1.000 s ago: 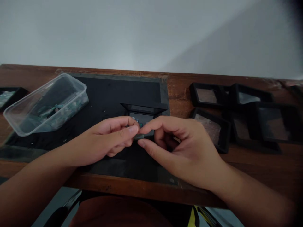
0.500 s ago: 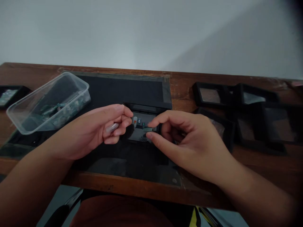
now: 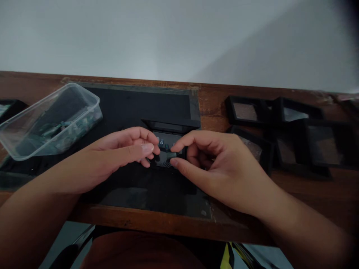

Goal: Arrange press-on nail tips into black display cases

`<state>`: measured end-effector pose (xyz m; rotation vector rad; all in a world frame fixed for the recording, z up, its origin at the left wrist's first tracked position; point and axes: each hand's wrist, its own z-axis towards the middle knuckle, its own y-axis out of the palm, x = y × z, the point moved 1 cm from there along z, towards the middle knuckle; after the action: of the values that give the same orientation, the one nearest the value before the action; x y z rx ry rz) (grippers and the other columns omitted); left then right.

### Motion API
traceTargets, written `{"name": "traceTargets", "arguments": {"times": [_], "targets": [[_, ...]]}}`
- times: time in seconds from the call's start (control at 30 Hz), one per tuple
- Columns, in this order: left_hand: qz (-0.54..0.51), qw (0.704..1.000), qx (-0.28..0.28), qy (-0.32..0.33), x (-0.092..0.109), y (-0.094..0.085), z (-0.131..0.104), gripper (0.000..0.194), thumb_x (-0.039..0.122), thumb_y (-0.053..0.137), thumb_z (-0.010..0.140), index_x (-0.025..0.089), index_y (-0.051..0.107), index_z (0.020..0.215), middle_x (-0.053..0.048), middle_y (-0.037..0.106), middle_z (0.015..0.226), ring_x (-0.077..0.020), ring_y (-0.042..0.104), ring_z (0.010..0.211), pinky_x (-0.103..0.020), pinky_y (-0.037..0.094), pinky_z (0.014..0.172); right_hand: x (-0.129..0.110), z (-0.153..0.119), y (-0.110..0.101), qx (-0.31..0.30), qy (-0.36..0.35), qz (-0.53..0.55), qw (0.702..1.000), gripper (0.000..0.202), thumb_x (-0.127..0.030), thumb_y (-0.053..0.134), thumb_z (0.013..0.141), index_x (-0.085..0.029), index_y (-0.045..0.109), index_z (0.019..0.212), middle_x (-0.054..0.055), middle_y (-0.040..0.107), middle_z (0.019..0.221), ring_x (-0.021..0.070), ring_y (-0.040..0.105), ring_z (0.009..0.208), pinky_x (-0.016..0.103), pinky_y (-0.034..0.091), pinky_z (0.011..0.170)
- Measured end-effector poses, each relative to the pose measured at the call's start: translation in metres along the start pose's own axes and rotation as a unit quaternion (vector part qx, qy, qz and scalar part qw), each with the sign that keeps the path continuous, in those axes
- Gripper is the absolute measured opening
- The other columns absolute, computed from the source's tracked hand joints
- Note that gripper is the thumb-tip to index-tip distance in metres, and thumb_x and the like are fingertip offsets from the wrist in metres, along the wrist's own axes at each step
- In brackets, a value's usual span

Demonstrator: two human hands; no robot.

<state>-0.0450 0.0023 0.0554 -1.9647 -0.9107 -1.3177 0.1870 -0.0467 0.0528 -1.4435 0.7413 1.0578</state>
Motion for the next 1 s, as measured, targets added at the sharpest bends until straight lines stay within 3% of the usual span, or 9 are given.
{"name": "traceTargets", "arguments": {"times": [0.13, 0.23, 0.33, 0.43, 0.63, 0.8, 1.0], "targets": [[0.018, 1.0, -0.012, -0.01, 0.0, 0.0, -0.002, 0.029, 0.055, 0.076, 0.094, 0.032, 0.078, 0.111, -0.003, 0.074, 0.113, -0.0181, 0.069, 0.103, -0.019, 0.058, 0.078, 0.0, 0.0, -0.001, 0.0, -0.006, -0.013, 1.0, 0.008, -0.02, 0.076, 0.085, -0.022, 0.078, 0.092, -0.009, 0.052, 0.056, 0.0064, 0.041, 0.047, 0.023, 0.036, 0.048], [0.041, 0.998, -0.044, -0.01, -0.001, 0.001, -0.004, 0.027, 0.051, 0.071, 0.1, 0.032, 0.076, 0.119, -0.004, 0.075, 0.116, -0.0172, 0.071, 0.096, -0.02, 0.059, 0.072, 0.001, 0.001, -0.001, -0.001, -0.013, -0.025, 1.0, 0.008, -0.02, 0.075, 0.085, -0.022, 0.078, 0.092, -0.009, 0.051, 0.056, 0.0061, 0.041, 0.047, 0.023, 0.035, 0.048], [0.063, 0.996, -0.061, 0.024, -0.001, 0.002, -0.003, 0.018, 0.035, 0.066, 0.103, 0.032, 0.075, 0.119, -0.002, 0.076, 0.117, -0.0146, 0.073, 0.105, -0.018, 0.061, 0.086, 0.001, 0.001, -0.001, 0.001, -0.015, -0.034, 0.999, 0.008, -0.02, 0.076, 0.085, -0.022, 0.078, 0.092, -0.01, 0.052, 0.056, 0.0059, 0.041, 0.047, 0.023, 0.035, 0.048], [0.062, 0.995, -0.06, 0.054, -0.002, 0.003, -0.002, 0.021, 0.024, 0.064, 0.102, 0.032, 0.075, 0.118, 0.0, 0.077, 0.123, -0.0145, 0.072, 0.12, -0.019, 0.058, 0.101, 0.001, 0.001, -0.001, 0.0, -0.012, -0.034, 0.999, 0.008, -0.02, 0.076, 0.085, -0.022, 0.078, 0.093, -0.01, 0.052, 0.056, 0.0058, 0.042, 0.047, 0.023, 0.035, 0.048], [0.054, 0.996, -0.009, 0.069, 0.002, 0.005, -0.003, 0.021, 0.024, 0.067, 0.098, 0.029, 0.075, 0.116, -0.002, 0.079, 0.122, -0.0192, 0.076, 0.118, -0.022, 0.063, 0.096, 0.001, 0.001, -0.003, 0.015, -0.011, -0.042, 0.999, 0.006, -0.021, 0.077, 0.086, -0.022, 0.077, 0.092, -0.009, 0.052, 0.056, 0.0069, 0.041, 0.047, 0.025, 0.034, 0.046], [0.074, 0.991, 0.045, 0.103, 0.005, -0.006, -0.007, 0.014, 0.033, 0.075, 0.099, 0.031, 0.076, 0.112, 0.0, 0.081, 0.116, -0.0159, 0.079, 0.107, -0.018, 0.064, 0.09, -0.001, 0.001, -0.008, 0.039, -0.019, -0.042, 0.998, 0.005, -0.025, 0.078, 0.087, -0.023, 0.077, 0.092, -0.007, 0.053, 0.057, 0.0082, 0.04, 0.047, 0.027, 0.033, 0.045], [0.055, 0.98, 0.104, 0.161, 0.003, -0.021, -0.013, 0.023, 0.022, 0.082, 0.093, 0.033, 0.075, 0.113, 0.004, 0.081, 0.122, -0.0159, 0.076, 0.12, -0.02, 0.061, 0.104, -0.002, 0.001, -0.013, 0.046, -0.025, -0.06, 0.997, 0.004, -0.025, 0.078, 0.087, -0.024, 0.076, 0.091, -0.006, 0.051, 0.056, 0.0096, 0.042, 0.046, 0.028, 0.032, 0.044]]}}
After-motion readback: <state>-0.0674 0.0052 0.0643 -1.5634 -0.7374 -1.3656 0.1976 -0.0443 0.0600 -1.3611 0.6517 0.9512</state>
